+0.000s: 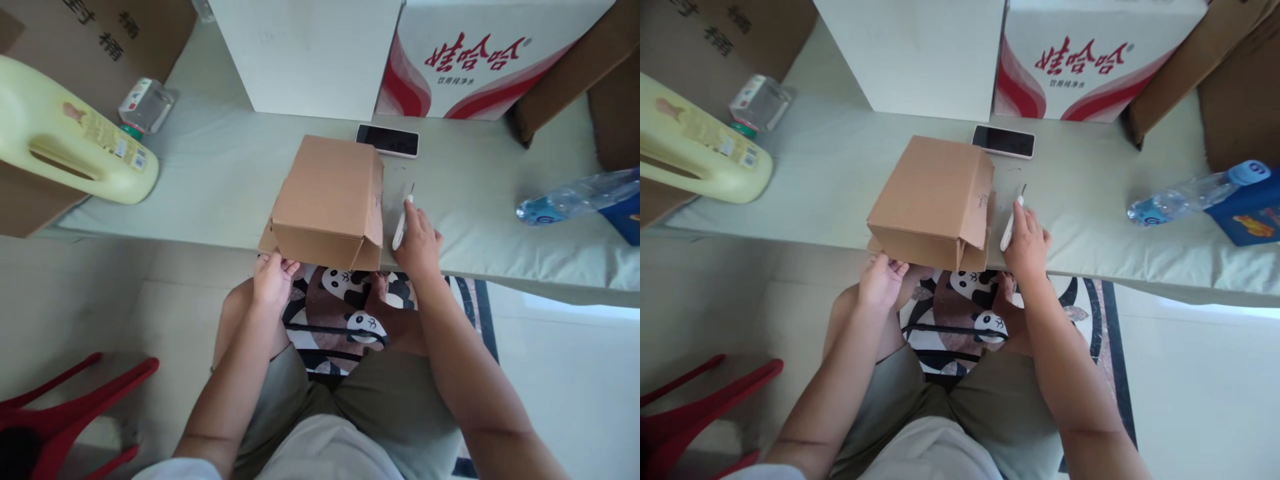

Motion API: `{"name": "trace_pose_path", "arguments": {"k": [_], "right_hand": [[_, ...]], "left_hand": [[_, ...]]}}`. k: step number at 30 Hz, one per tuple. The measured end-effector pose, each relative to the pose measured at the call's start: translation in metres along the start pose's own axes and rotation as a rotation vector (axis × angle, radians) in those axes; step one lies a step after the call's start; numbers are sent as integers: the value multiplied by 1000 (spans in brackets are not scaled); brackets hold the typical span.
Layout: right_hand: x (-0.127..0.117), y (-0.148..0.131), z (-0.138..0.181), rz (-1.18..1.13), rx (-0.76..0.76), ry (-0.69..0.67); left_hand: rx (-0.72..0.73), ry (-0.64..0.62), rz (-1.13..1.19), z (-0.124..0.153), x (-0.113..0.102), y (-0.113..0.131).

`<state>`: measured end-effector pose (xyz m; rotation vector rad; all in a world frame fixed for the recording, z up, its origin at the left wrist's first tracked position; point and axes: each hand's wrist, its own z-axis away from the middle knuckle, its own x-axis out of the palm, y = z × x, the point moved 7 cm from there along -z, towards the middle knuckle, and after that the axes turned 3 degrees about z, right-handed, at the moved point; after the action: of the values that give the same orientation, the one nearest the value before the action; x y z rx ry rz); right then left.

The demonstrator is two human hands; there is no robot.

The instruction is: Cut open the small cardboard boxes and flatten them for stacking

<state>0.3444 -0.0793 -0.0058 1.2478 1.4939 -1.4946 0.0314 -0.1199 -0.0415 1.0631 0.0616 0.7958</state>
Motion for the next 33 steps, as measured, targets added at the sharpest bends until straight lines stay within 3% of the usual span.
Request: {"name": "trace_pose_path", "arguments": {"k": [8, 13, 17, 21, 24, 28, 33], "right_hand": [[2, 13, 5, -39, 42, 37], [-6, 2, 12, -229, -160, 78], [3, -15, 19, -293, -352, -18], [17, -25, 25, -272, -421, -109], [10, -32, 27, -364, -442, -116], [0, -36, 27, -512, -357, -188], [-1, -37, 25, -579, -263, -219]], "left_hand": [[-59, -45, -166, 0, 1, -7], [-45, -50, -325, -2, 0, -6], [-47, -68, -408, -1, 7, -8], [-56, -88, -537, -3, 5, -6], [-46, -91, -663, -7, -3, 1], [86, -56, -729, -8, -11, 12], [511, -135, -598, 1, 2, 25]]}}
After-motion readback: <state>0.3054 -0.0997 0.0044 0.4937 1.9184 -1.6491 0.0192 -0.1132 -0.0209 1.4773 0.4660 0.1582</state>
